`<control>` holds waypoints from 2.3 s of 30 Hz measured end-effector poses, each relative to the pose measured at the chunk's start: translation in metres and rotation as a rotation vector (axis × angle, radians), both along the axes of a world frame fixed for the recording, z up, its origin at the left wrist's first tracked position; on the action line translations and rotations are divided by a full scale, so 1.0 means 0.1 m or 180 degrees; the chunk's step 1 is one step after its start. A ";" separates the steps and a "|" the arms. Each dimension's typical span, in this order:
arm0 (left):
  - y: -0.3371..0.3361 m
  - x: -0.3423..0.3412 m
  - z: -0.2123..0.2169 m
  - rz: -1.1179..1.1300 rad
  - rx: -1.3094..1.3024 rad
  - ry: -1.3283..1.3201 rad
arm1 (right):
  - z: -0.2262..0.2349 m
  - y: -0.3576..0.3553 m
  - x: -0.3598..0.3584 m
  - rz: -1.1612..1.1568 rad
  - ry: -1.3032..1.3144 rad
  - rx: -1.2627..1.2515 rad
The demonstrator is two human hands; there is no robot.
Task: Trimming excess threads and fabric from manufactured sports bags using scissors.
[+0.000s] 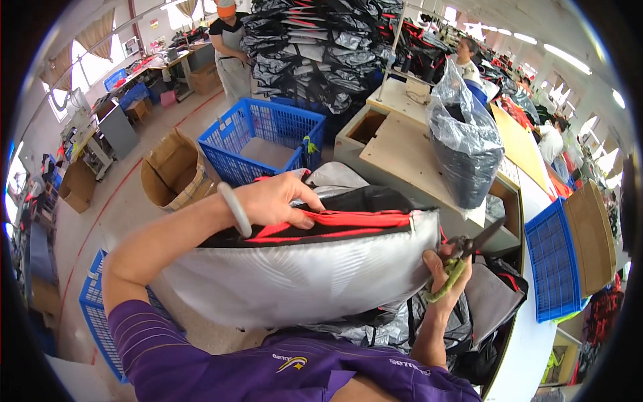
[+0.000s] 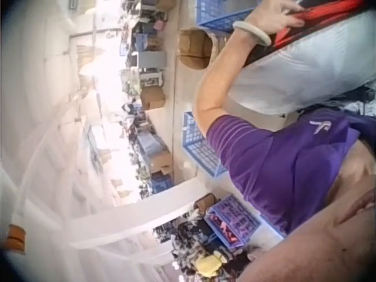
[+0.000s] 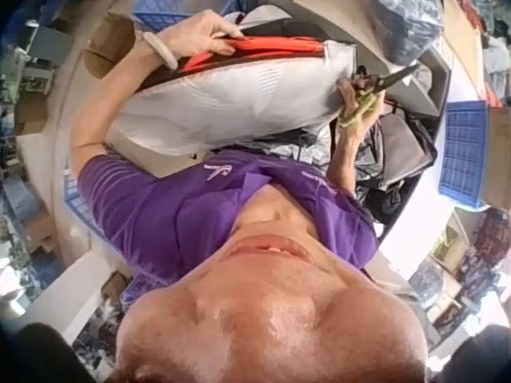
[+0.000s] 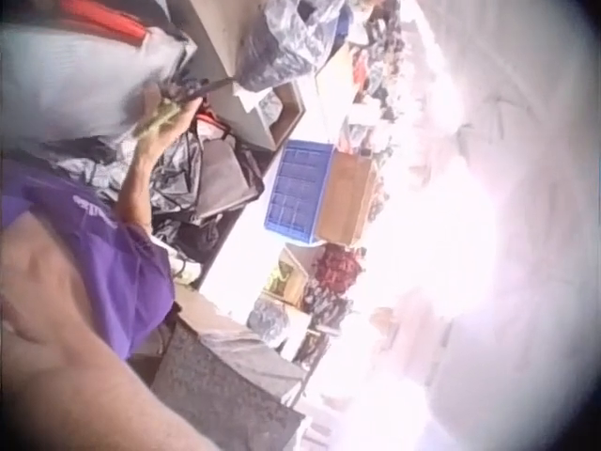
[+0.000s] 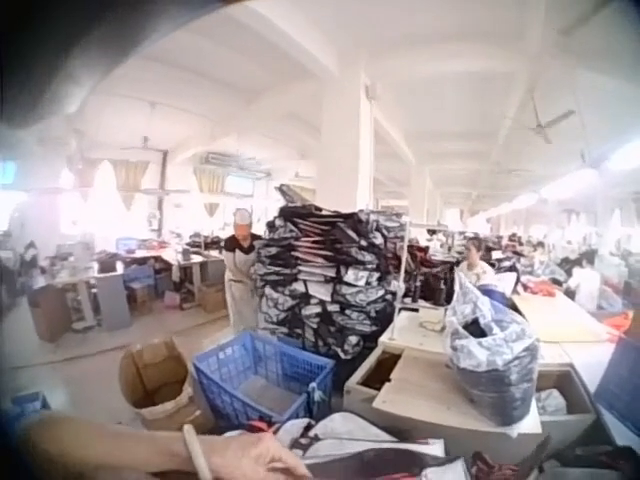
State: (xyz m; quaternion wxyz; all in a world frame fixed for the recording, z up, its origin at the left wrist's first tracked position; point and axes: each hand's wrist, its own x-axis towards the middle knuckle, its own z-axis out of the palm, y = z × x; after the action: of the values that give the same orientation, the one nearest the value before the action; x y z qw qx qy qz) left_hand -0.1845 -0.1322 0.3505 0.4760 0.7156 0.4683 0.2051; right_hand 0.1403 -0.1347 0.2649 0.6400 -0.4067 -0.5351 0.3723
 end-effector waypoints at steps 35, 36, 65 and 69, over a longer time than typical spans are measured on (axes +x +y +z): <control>0.34 -0.13 -1.98 0.2377 0.1258 0.0188 | -1.04 1.51 -0.56 0.0552 -0.1295 -0.0650; 0.32 -0.11 -2.04 0.2488 0.1197 -0.0235 | -1.04 1.57 -0.45 0.0675 -0.1386 -0.0444; -0.15 -0.01 -1.85 0.2632 0.0269 -0.1938 | 0.20 2.03 -0.41 0.2599 -0.5192 0.2289; -0.14 -0.01 -1.81 0.2535 0.0286 -0.1908 | 0.19 2.01 -0.57 0.2558 -0.4594 0.2594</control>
State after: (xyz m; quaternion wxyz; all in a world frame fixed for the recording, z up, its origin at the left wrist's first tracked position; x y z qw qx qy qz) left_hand -0.1851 -0.1465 0.1690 0.4431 0.4106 0.5384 0.5875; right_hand 0.0838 0.0659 0.2835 0.0674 -0.0671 -0.9955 0.0054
